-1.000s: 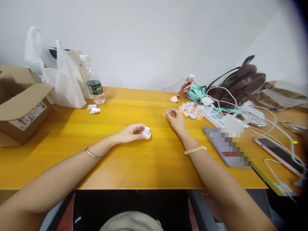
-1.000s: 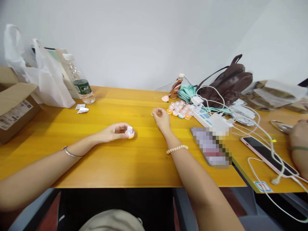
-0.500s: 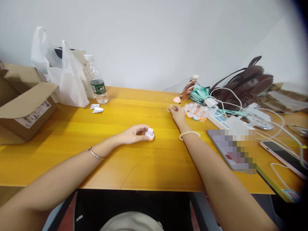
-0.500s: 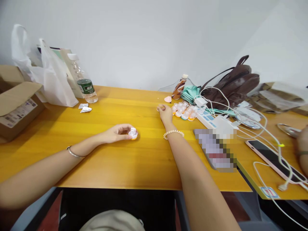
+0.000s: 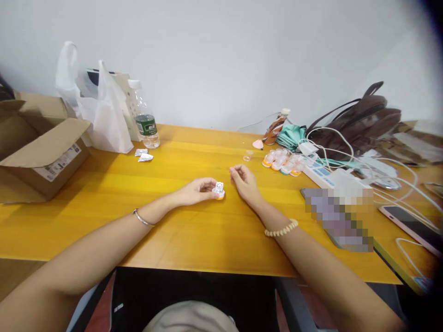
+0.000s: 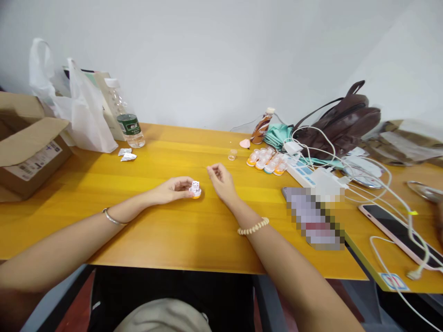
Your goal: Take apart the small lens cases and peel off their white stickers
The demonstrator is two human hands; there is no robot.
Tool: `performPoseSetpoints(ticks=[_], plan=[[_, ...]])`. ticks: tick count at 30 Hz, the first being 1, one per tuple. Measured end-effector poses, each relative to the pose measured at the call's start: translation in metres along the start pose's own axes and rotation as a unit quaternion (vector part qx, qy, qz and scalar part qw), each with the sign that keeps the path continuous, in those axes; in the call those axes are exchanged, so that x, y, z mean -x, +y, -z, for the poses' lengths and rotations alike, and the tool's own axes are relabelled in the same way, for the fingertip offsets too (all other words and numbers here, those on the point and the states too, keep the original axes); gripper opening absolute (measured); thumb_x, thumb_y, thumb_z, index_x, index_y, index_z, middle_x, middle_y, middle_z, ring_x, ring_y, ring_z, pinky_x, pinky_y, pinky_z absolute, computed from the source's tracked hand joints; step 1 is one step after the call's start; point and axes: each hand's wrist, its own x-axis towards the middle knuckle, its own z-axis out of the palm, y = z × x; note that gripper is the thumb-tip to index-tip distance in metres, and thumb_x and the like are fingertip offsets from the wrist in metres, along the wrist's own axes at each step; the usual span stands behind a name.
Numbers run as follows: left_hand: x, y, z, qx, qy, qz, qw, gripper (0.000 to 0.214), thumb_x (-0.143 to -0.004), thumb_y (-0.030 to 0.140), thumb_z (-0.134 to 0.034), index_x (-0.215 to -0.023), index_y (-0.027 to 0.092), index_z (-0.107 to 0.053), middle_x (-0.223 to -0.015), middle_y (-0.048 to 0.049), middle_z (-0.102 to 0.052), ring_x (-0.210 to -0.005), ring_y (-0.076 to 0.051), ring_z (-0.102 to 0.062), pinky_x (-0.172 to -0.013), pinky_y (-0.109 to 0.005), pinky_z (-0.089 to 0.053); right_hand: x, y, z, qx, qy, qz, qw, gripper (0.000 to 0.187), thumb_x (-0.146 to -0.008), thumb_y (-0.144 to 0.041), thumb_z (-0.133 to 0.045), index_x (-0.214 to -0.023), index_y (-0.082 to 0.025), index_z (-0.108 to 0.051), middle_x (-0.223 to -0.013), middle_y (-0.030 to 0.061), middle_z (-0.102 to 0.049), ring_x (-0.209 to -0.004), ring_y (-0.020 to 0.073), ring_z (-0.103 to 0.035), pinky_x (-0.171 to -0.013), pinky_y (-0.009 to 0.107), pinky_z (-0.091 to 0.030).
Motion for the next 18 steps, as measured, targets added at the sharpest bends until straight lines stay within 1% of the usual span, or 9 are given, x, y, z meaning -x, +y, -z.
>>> performPoseSetpoints(ticks=[2, 4, 6, 9, 12, 14, 16, 18], plan=[[0.0, 0.0, 0.0, 0.006, 0.007, -0.003, 1.0, 0.028, -0.075, 0.029, -0.067, -0.094, 0.013, -0.056, -0.096, -0.007, -0.063, -0.09, -0.014, -0.058, -0.087, -0.03, -0.042, 0.019, -0.018, -0.01, -0.039, -0.061, 0.016, 0.997, 0.025, -0.082, -0.043, -0.05, -0.08, -0.019, -0.053, -0.068, -0.0027, -0.052, -0.061, 0.0105, -0.048, -0.061, 0.024, -0.041], [0.0, 0.0, 0.0, 0.022, 0.018, -0.005, 1.0, 0.028, -0.073, 0.03, -0.068, -0.091, 0.013, -0.055, -0.091, -0.0055, -0.063, -0.087, -0.014, -0.059, -0.085, -0.03, -0.044, 0.028, -0.028, -0.015, -0.039, -0.098, 0.016, 0.994, 0.024, -0.076, -0.042, -0.058, -0.083, -0.019, -0.055, -0.069, -0.0028, -0.054, -0.061, 0.0104, -0.048, -0.059, 0.024, -0.04], [0.001, -0.001, 0.0, 0.041, 0.027, -0.003, 0.999, 0.029, -0.073, 0.03, -0.069, -0.091, 0.014, -0.052, -0.088, -0.0041, -0.063, -0.085, -0.013, -0.06, -0.084, -0.03, -0.044, 0.029, -0.031, -0.015, -0.032, -0.111, 0.007, 0.993, 0.025, -0.072, -0.04, -0.063, -0.084, -0.019, -0.057, -0.069, -0.0028, -0.055, -0.059, 0.0101, -0.047, -0.056, 0.023, -0.039], [0.0, -0.002, 0.0, 0.04, 0.041, 0.001, 0.998, 0.031, -0.072, 0.029, -0.069, -0.092, 0.014, -0.052, -0.087, -0.004, -0.064, -0.084, -0.013, -0.06, -0.083, -0.03, -0.044, 0.026, -0.029, -0.014, -0.014, -0.115, 0.003, 0.993, 0.021, -0.074, -0.038, -0.061, -0.082, -0.018, -0.058, -0.068, -0.0017, -0.057, -0.057, 0.0107, -0.047, -0.055, 0.024, -0.039], [0.0, -0.002, 0.001, 0.009, 0.059, 0.002, 0.998, 0.033, -0.07, 0.03, -0.07, -0.094, 0.014, -0.054, -0.088, -0.0043, -0.064, -0.083, -0.013, -0.06, -0.082, -0.03, -0.044, 0.029, -0.027, -0.016, 0.029, -0.089, 0.047, 0.995, 0.012, -0.077, -0.032, -0.057, -0.08, -0.019, -0.057, -0.073, 0.0004, -0.058, -0.065, 0.0134, -0.051, -0.061, 0.027, -0.041], [0.0, 0.0, -0.001, -0.027, 0.063, 0.002, 0.998, 0.034, -0.07, 0.031, -0.07, -0.096, 0.014, -0.057, -0.089, -0.0049, -0.065, -0.083, -0.014, -0.06, -0.081, -0.029, -0.044, 0.031, -0.027, -0.018, 0.034, -0.053, 0.079, 0.995, 0.007, -0.079, -0.027, -0.055, -0.08, -0.02, -0.056, -0.076, 0.0009, -0.058, -0.071, 0.0149, -0.053, -0.068, 0.029, -0.042], [0.002, 0.002, -0.004, -0.098, 0.062, 0.009, 0.993, 0.031, -0.071, 0.034, -0.068, -0.092, 0.013, -0.061, -0.088, -0.0057, -0.066, -0.081, -0.015, -0.06, -0.08, -0.029, -0.045, 0.03, -0.026, -0.017, 0.001, 0.018, 0.085, 0.996, 0.007, -0.081, -0.027, -0.051, -0.084, -0.022, -0.054, -0.076, 0.0002, -0.056, -0.072, 0.0149, -0.053, -0.071, 0.03, -0.043], [0.004, 0.003, -0.009, -0.158, 0.067, 0.015, 0.985, 0.028, -0.072, 0.037, -0.066, -0.087, 0.012, -0.064, -0.087, -0.0066, -0.067, -0.08, -0.016, -0.06, -0.078, -0.029, -0.045, 0.025, -0.025, -0.013, -0.047, 0.093, 0.075, 0.992, 0.009, -0.083, -0.03, -0.049, -0.087, -0.023, -0.052, -0.077, -0.0004, -0.054, -0.071, 0.0139, -0.053, -0.071, 0.029, -0.045]])
